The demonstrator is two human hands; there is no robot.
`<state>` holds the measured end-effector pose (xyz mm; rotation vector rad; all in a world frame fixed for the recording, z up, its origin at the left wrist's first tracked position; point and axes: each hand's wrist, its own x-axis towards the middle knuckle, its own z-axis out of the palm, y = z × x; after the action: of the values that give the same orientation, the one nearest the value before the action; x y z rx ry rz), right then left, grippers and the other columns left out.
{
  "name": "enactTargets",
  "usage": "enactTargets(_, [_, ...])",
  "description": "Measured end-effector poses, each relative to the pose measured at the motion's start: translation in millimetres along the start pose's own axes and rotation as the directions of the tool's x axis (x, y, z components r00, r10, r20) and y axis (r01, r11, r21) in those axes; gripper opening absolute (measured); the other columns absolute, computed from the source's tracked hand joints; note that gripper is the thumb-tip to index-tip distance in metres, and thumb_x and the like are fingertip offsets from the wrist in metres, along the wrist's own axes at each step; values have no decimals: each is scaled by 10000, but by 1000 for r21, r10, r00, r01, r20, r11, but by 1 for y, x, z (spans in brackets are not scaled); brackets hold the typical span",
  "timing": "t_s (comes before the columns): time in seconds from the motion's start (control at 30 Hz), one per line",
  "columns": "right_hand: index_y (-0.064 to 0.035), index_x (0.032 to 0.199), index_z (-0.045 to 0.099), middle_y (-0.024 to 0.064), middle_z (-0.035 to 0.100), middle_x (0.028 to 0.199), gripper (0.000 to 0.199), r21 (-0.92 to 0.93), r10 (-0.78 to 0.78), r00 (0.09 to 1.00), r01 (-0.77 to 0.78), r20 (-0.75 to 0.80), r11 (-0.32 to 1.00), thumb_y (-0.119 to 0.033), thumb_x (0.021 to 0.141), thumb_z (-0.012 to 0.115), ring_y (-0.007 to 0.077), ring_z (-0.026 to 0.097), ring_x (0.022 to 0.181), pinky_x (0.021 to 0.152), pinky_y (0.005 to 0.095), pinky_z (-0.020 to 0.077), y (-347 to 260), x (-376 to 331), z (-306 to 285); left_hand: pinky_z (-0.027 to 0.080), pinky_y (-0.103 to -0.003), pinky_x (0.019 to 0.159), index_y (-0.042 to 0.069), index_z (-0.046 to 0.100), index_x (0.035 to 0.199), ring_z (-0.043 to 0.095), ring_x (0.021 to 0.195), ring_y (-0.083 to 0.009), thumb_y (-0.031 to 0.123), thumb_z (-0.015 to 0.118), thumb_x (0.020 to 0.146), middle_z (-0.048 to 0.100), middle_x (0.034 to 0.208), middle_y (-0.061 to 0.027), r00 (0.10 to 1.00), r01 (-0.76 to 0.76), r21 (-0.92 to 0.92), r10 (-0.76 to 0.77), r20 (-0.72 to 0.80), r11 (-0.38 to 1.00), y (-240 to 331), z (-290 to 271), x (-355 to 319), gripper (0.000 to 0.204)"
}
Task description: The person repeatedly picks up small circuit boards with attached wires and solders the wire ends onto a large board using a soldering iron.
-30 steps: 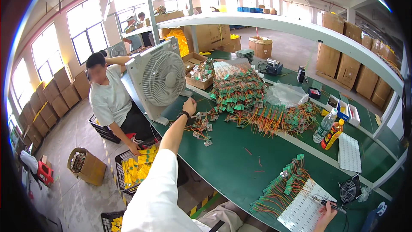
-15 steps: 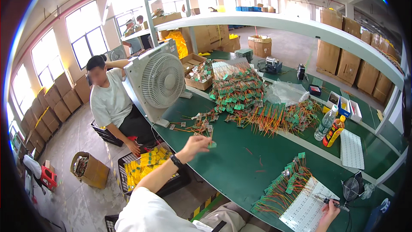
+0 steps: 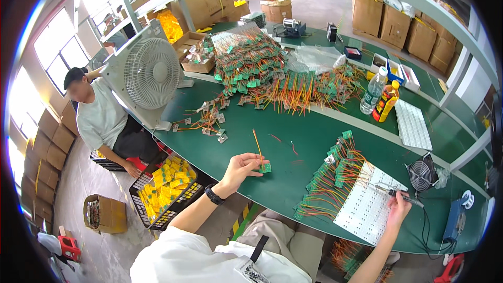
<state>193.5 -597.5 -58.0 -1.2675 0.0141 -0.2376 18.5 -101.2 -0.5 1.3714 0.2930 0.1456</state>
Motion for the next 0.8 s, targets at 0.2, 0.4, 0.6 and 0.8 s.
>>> enactTargets(0.2, [17,898,615,65,590,613,159,13,13,1000,-13,14,1000,-116,859,693,125,519,470,453,248,377,-2,-1,-4,568,-292,805,-54,590,1134,673,967,-182,123,589,955,677,1109,-166,995,79,36,-81,57,996,-5,23,-2,252])
enactTargets(0.4, [21,923,616,54,616,729,147,-4,27,999,-27,45,1000,-111,878,663,95,545,544,458,239,390,-3,-2,-6,563,-293,817,-66,597,1112,680,927,-177,87,594,941,687,1075,-161,990,92,45,-96,102,995,-18,30,3,230])
enactTargets(0.6, [22,929,621,58,619,726,152,1,22,999,-22,42,1000,-117,883,660,96,540,543,463,239,389,1,0,-10,554,-287,828,-69,594,1119,677,943,-174,62,598,932,691,1063,-161,975,192,-17,-189,114,981,-19,34,3,228])
enactTargets(0.8, [34,966,625,75,611,664,196,12,32,999,-32,13,999,-114,857,695,140,537,504,476,261,388,-1,1,-4,550,-277,801,-68,590,1109,680,911,-166,39,610,915,696,1031,-148,988,145,38,-147,45,989,-21,32,6,222])
